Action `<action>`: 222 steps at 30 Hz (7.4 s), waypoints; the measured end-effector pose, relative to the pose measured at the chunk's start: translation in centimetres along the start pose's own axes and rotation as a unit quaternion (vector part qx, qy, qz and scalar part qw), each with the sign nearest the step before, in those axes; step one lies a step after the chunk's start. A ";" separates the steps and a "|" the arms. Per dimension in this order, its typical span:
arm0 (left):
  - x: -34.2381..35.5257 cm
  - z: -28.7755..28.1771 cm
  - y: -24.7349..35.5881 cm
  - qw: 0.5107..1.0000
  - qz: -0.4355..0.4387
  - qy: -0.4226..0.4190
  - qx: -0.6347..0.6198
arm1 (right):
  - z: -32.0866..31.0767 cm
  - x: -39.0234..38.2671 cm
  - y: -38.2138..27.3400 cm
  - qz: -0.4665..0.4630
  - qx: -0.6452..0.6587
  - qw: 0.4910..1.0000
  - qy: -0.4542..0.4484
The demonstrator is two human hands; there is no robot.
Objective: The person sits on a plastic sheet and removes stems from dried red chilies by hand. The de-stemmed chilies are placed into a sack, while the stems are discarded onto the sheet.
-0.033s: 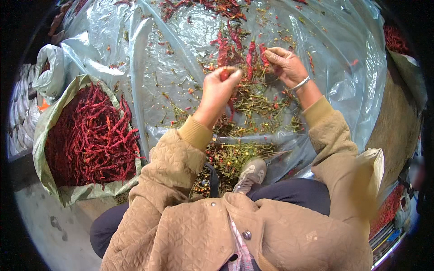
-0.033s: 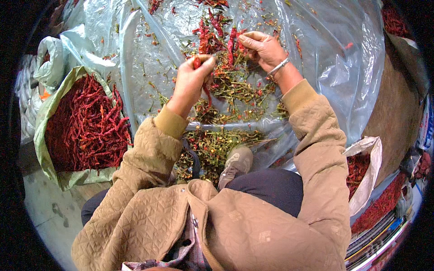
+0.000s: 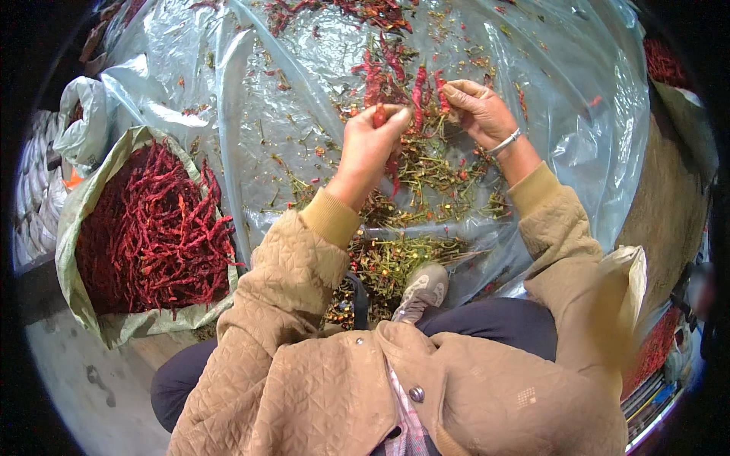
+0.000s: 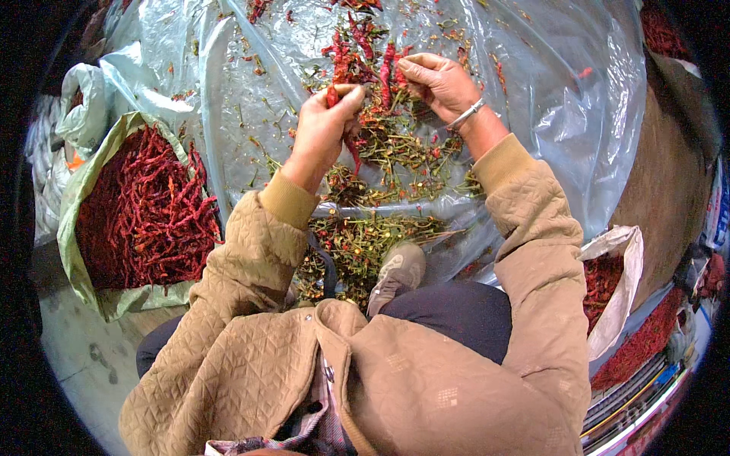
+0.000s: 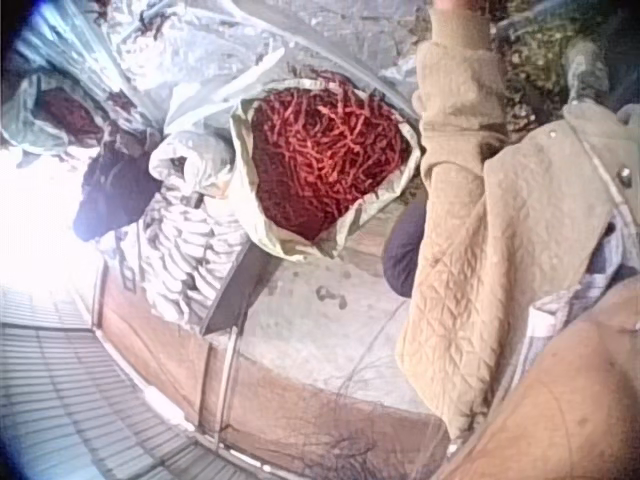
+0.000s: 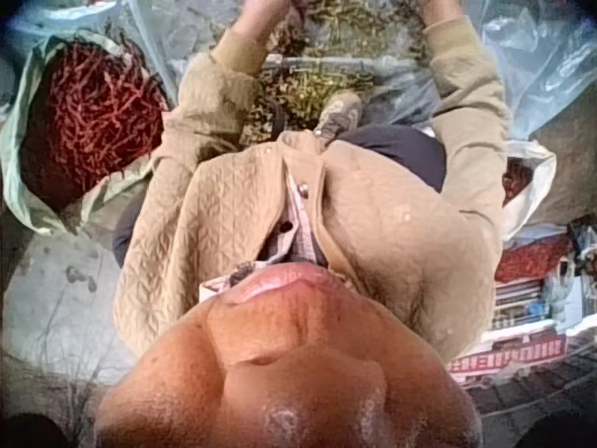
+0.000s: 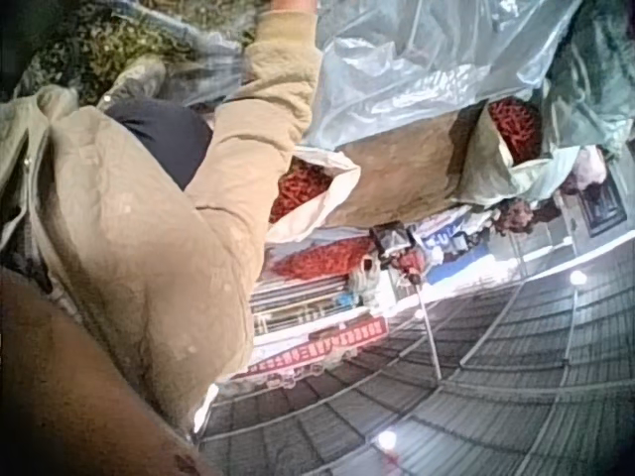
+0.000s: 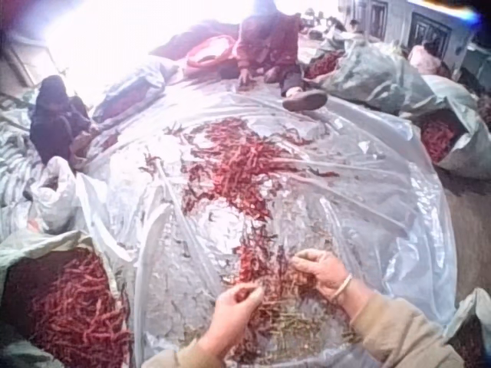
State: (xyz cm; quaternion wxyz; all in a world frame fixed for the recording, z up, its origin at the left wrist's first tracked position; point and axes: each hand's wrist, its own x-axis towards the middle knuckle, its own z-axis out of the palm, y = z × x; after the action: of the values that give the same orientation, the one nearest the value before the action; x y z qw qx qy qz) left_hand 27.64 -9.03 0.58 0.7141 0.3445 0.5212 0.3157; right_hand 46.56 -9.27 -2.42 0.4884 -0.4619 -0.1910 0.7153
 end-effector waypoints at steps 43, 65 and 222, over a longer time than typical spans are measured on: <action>-2.6 -2.8 -2.0 0.937 -0.090 -0.209 -0.264 | 3.8 -3.7 0.8 -0.021 -0.370 0.825 -0.426; 2.8 -1.7 0.3 0.960 0.108 -0.082 0.244 | 3.3 1.5 1.1 -0.004 -0.115 0.991 -0.074; 7.9 -1.7 9.6 0.873 -0.214 -0.435 -0.059 | 11.0 -2.6 -5.0 -0.077 0.039 0.977 0.197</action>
State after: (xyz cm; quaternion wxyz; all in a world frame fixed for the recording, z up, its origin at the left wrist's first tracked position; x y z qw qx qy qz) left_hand 27.20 3.08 3.90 0.9377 0.2846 0.1992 0.0035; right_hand 40.10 -7.33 7.95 0.5873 -0.5582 -0.0980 0.5778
